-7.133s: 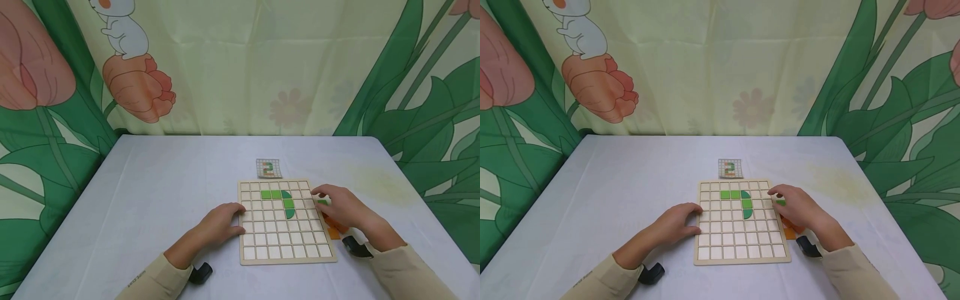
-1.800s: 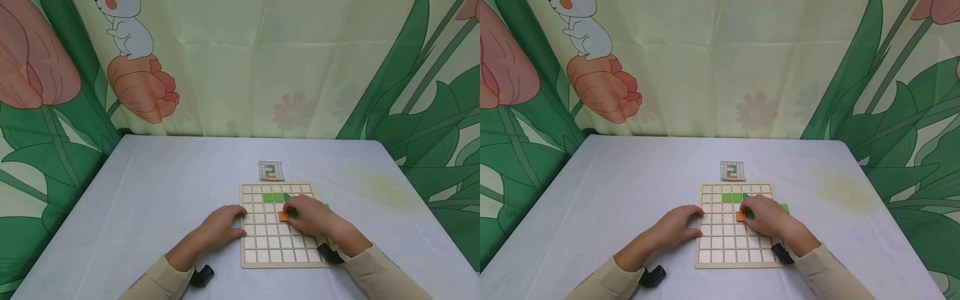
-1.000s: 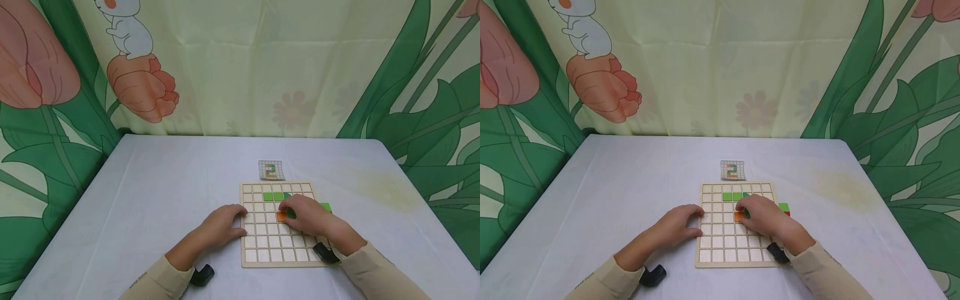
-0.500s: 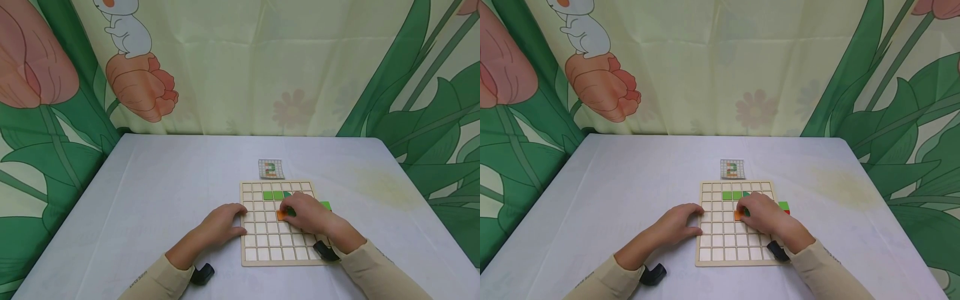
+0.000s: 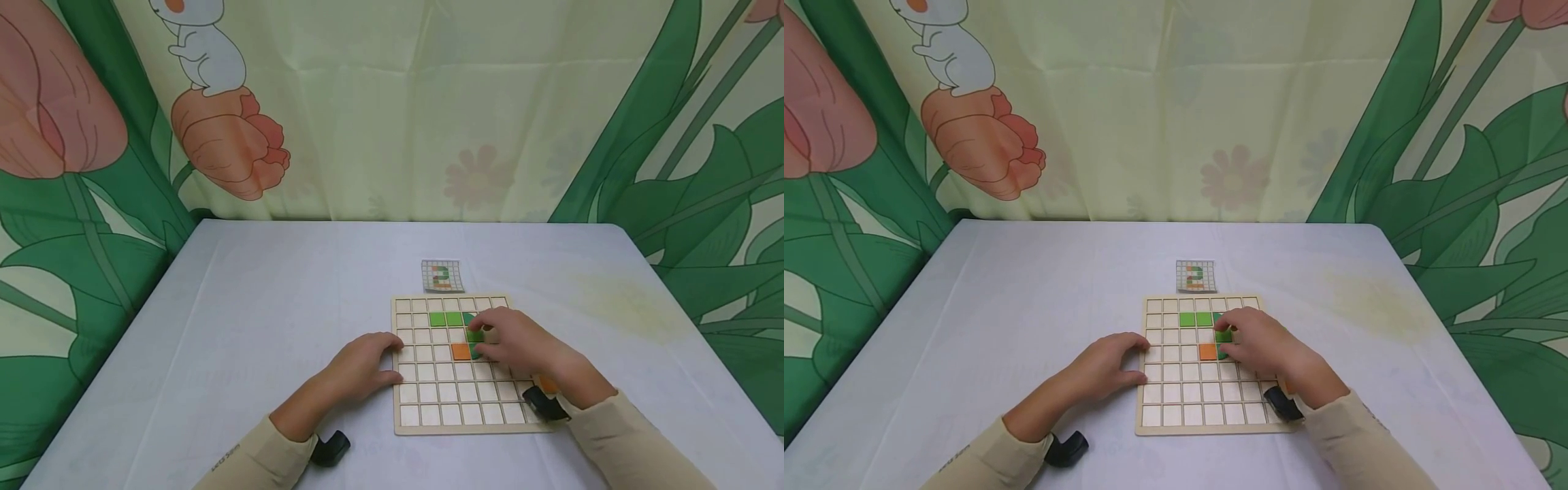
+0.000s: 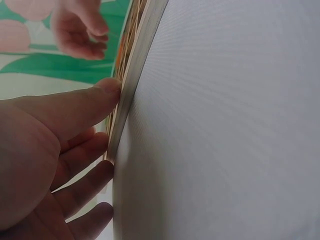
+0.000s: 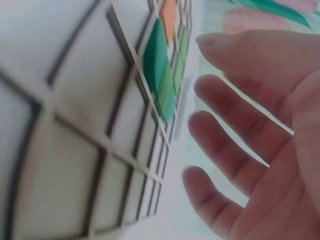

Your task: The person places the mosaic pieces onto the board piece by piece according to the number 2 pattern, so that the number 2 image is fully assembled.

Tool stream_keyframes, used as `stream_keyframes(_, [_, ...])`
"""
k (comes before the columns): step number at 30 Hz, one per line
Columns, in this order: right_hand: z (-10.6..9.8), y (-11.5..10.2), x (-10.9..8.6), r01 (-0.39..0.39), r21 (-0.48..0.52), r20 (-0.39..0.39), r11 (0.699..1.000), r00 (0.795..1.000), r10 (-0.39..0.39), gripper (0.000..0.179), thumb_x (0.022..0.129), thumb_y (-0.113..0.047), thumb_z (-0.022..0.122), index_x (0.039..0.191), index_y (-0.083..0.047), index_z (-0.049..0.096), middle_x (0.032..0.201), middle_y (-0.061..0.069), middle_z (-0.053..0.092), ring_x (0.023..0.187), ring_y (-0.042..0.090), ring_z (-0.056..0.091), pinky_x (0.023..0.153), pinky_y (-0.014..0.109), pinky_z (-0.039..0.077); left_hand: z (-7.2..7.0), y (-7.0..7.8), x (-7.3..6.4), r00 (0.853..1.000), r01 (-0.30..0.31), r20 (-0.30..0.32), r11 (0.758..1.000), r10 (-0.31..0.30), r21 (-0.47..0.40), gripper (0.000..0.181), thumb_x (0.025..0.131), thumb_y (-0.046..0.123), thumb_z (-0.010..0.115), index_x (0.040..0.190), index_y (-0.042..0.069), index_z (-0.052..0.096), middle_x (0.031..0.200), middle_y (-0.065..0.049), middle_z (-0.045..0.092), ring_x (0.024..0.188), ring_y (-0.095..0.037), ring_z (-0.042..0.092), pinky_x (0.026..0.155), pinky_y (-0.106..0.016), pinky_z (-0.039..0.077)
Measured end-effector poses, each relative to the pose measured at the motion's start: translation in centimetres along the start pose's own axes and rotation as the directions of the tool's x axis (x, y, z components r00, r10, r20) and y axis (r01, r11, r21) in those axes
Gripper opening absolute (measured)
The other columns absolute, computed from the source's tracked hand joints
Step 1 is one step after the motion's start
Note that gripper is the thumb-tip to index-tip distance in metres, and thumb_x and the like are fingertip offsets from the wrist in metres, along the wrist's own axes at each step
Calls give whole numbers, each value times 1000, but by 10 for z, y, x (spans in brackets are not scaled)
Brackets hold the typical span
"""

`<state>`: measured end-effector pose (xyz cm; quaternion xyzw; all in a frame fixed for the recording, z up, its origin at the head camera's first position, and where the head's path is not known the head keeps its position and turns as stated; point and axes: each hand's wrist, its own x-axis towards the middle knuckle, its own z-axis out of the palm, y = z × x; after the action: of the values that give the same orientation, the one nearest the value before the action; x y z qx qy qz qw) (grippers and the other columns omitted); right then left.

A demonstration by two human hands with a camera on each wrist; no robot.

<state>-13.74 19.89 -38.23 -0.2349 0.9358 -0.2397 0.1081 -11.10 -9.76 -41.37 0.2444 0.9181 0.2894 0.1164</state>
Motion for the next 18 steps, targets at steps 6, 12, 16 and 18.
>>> stream_keyframes(6, [-14,5,-8,1,22,-59,1000,998,0,28,92,-12,71,119,-7,68,116,5,65,105,29,58,88,49,51,-1,0,0,1000,0,2,1000,0,8,46,87,21,80,126,7,62,125,-3,63,123,-23,55,104,-39,45])
stream_keyframes(12, [-26,14,-17,-34,21,-109,999,993,36,31,92,-12,71,121,-5,66,117,10,65,107,34,58,89,53,50,0,1,0,1000,7,5,1000,-7,10,46,87,21,80,126,7,61,125,-4,63,124,-23,55,104,-39,45])
stream_keyframes(16, [-31,19,-21,-81,5,-130,997,988,81,32,91,-13,73,122,-5,65,117,14,65,106,36,58,88,56,51,0,1,0,1000,14,8,1000,-14,13,46,87,22,81,126,7,61,124,-3,63,122,-22,56,103,-39,45])
stream_keyframes(18, [-33,23,-24,-91,-6,-143,996,986,89,32,91,-13,72,122,-5,65,117,15,65,105,37,58,88,57,51,1,1,0,1000,18,10,1000,-18,13,46,87,22,81,126,7,61,124,-2,63,122,-22,56,103,-39,45])
